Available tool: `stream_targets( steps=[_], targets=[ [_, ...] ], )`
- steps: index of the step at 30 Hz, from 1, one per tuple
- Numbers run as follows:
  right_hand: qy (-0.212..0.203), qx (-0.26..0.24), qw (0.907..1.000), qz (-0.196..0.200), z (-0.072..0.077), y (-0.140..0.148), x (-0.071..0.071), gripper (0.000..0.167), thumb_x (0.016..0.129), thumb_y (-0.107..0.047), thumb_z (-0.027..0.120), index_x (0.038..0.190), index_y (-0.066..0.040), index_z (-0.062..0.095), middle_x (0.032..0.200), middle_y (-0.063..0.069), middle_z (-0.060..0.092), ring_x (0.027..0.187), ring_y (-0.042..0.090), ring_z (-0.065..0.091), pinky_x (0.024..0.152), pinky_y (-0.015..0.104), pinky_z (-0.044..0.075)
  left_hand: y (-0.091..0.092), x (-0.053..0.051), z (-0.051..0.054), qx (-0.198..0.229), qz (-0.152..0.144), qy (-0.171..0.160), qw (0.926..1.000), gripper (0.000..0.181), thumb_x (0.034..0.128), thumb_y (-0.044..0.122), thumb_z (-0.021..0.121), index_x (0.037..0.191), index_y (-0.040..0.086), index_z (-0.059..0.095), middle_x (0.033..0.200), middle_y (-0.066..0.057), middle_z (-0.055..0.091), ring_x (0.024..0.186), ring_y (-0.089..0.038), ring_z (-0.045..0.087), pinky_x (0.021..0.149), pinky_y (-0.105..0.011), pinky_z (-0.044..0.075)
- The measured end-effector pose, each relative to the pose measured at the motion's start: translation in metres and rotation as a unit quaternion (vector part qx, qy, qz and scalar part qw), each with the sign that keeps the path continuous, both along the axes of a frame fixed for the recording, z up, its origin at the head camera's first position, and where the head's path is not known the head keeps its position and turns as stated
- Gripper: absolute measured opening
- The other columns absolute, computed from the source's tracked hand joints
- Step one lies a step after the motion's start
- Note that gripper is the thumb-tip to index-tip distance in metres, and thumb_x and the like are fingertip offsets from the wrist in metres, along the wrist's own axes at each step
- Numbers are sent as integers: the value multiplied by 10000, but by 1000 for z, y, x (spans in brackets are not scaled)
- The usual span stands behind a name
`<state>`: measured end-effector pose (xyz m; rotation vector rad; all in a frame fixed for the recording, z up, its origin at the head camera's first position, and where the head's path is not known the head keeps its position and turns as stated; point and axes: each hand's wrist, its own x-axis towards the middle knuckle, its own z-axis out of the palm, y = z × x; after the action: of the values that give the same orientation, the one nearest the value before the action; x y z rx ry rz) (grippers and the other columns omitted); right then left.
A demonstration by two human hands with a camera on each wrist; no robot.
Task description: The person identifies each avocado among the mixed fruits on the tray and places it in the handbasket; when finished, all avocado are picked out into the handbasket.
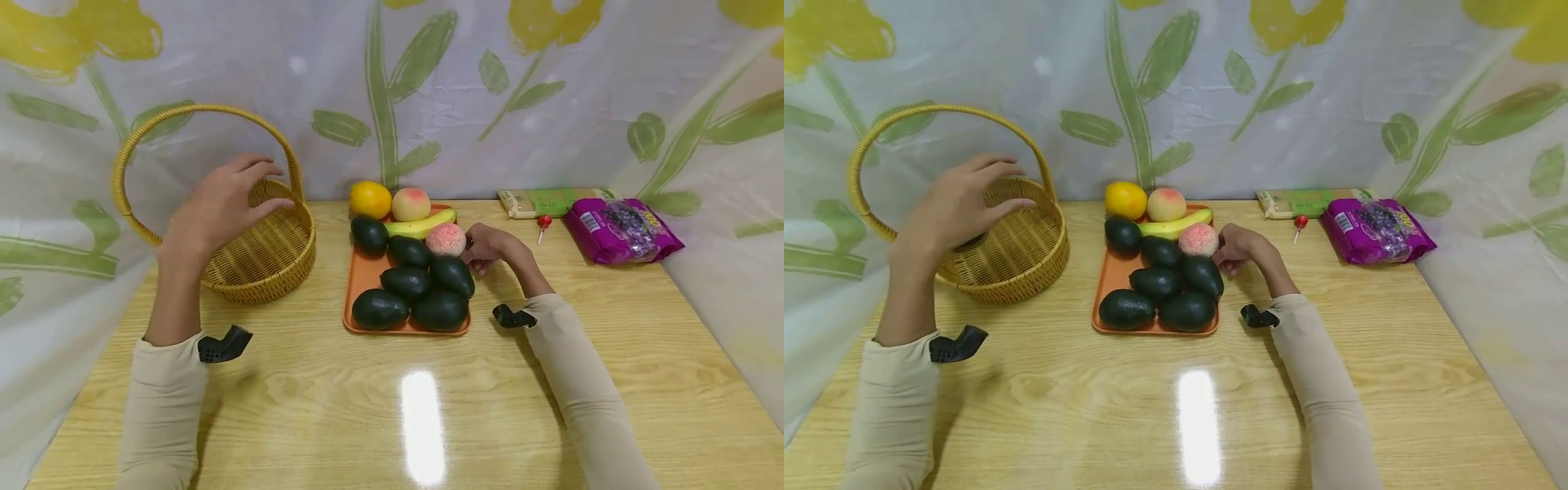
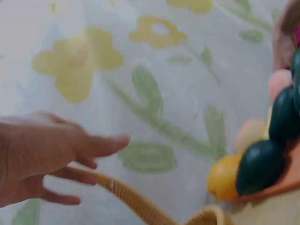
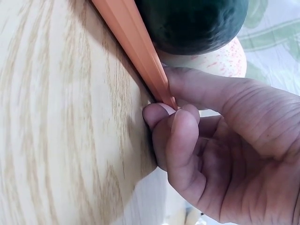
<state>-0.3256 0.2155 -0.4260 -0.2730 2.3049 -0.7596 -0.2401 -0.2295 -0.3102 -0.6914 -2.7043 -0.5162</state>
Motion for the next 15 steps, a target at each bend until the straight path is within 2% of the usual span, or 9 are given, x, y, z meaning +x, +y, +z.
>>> stream_targets(
  steps=[4, 7, 11, 15],
  targets=[
    [53, 50, 10000, 10, -1, 0, 0, 158, 995, -86, 639, 1046, 63, 630, 686, 35, 623, 556, 94, 627, 570, 243, 596, 20, 9, 7, 102, -947, -19, 9955, 465, 926, 200, 808, 1336, 38, 659, 1467, -189, 577, 1288, -407, 586, 1050, -561, 503],
    [103, 32, 9999, -12, 0, 1, -1, 158, 992, -86, 642, 1036, 64, 629, 689, 41, 633, 550, 96, 631, 568, 249, 598, 34, 12, 10, -12, -1496, -58, 9887, 473, 937, 207, 797, 1363, 60, 654, 1500, -172, 556, 1309, -381, 589, 1057, -539, 514],
    [72, -35, 10000, -3, 1, 0, 0, 164, 996, -89, 636, 1054, 64, 622, 694, 35, 639, 552, 89, 625, 568, 245, 594, 52, 10, 12, -187, -2001, -42, 9796, 493, 929, 239, 807, 1363, 61, 653, 1479, -158, 569, 1305, -349, 599, 1065, -510, 523],
    [27, -20, 10000, 24, 1, 0, 2, 171, 1001, -94, 631, 1071, 61, 619, 700, 24, 638, 563, 82, 624, 572, 236, 591, 69, 6, 11, -384, -2349, -241, 9710, 529, 917, 277, 817, 1368, 60, 648, 1487, -165, 565, 1361, -354, 567, 1103, -516, 507]
  ],
)
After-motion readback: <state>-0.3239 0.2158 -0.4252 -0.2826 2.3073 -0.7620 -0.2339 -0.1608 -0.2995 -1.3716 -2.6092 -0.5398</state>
